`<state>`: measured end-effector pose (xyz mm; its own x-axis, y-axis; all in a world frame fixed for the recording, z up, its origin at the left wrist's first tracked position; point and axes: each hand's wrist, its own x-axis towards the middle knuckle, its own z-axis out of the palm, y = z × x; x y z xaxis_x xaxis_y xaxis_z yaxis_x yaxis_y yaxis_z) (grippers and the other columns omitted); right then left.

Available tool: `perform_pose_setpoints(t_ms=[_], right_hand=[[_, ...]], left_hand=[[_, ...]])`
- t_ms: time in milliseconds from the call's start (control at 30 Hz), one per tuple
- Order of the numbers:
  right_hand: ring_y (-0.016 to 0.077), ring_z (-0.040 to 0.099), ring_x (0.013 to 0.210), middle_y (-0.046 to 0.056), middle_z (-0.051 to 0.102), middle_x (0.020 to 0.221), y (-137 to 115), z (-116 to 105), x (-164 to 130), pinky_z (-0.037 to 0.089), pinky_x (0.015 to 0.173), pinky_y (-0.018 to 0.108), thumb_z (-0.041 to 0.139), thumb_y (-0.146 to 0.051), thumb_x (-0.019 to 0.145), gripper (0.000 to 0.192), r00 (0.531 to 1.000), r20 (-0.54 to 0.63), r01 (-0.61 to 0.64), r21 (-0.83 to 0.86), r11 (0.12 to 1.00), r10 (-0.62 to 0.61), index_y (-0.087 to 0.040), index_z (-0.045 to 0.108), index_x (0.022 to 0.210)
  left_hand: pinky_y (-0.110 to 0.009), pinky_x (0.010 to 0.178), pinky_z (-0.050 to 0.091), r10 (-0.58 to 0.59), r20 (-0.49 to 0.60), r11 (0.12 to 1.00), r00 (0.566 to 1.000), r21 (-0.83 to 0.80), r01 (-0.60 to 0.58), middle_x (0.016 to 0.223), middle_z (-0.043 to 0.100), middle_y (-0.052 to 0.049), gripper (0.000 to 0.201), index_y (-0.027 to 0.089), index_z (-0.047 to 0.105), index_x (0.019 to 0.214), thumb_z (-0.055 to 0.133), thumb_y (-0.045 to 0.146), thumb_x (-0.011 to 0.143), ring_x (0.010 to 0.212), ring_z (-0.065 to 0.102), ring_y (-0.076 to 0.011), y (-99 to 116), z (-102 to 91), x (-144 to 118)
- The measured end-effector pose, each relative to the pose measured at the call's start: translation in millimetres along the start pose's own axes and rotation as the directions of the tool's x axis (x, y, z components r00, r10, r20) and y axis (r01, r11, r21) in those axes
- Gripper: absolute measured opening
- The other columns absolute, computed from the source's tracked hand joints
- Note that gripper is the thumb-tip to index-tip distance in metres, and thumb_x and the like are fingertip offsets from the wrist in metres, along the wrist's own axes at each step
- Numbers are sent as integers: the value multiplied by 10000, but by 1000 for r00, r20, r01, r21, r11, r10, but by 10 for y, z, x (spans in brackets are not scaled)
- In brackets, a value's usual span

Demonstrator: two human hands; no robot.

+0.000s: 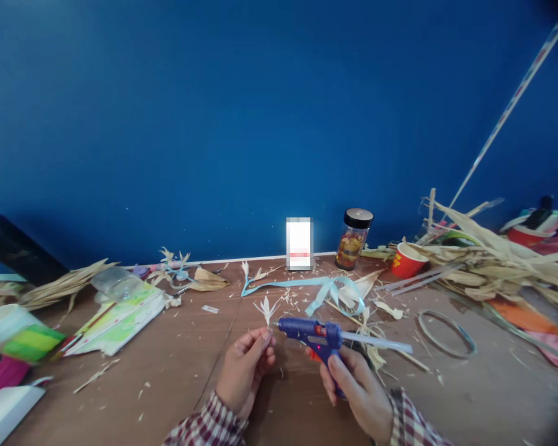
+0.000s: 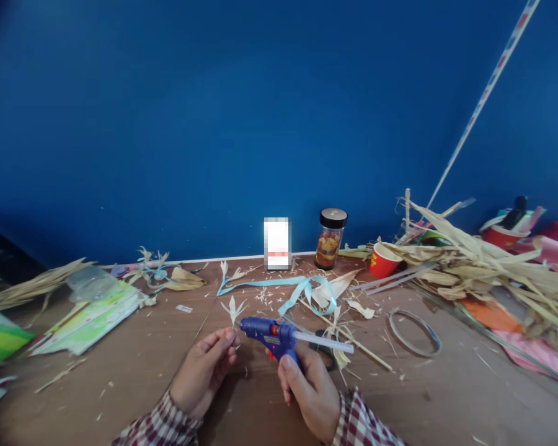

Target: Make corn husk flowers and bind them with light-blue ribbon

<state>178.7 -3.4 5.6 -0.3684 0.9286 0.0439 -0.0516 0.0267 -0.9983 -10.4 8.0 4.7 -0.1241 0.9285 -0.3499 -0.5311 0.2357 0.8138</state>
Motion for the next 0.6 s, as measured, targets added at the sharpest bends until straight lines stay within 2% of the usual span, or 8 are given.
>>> perform_pose_setpoints(t_ms=[267,600], right_hand=[[89,412,470,-24,438,601,66,-13,-2,350,445,211,374,-453,861,340,1000,-10,-6,-7,1000,6,-153,515,938],[91,420,481,-22,440,612,31,-23,-4,356,453,212,352,-427,876,311,1000,-3,12,-70,997,-12,-161,503,934]], left_hand=[[-136,481,471,-2,25,1000,1000,-7,2,629,581,4,187,123,643,710,725,259,609,494,506,-38,2,20,-11],[-137,492,477,-4,37,1000,999,-14,5,647,585,-3,178,120,638,725,715,248,628,508,509,-35,-15,8,-13]])
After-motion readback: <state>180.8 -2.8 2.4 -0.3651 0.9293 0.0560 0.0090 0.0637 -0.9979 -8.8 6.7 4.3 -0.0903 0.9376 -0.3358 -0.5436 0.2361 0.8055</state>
